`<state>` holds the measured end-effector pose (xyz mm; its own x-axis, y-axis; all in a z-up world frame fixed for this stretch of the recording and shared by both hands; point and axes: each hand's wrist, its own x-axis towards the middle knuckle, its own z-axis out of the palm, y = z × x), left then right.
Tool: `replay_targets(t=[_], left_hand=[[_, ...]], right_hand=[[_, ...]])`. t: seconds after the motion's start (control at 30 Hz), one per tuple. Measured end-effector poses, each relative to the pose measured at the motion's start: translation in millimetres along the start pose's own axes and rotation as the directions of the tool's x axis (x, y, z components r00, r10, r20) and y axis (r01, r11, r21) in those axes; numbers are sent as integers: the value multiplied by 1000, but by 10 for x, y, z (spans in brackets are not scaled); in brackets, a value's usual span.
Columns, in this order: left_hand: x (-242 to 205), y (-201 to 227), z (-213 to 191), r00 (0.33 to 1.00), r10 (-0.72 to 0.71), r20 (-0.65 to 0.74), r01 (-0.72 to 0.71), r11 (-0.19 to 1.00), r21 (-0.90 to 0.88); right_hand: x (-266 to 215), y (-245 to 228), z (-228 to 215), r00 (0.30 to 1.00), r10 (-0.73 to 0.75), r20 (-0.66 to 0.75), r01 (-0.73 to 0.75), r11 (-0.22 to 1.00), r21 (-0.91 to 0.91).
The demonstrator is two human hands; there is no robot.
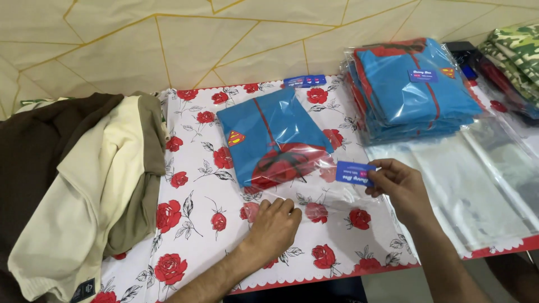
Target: Folding a red and blue hoodie and placing it into a clear plastic bag.
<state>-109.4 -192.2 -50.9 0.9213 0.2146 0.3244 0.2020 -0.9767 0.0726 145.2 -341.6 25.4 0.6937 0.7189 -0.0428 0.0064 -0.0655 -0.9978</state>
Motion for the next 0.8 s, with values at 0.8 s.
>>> replay_targets(t=[0.8], left_hand=[[271,110,-769,775,-24,-631,-82,987,-138]], right_hand=[[-436,511,958,998,23,-54,-21,999,24]])
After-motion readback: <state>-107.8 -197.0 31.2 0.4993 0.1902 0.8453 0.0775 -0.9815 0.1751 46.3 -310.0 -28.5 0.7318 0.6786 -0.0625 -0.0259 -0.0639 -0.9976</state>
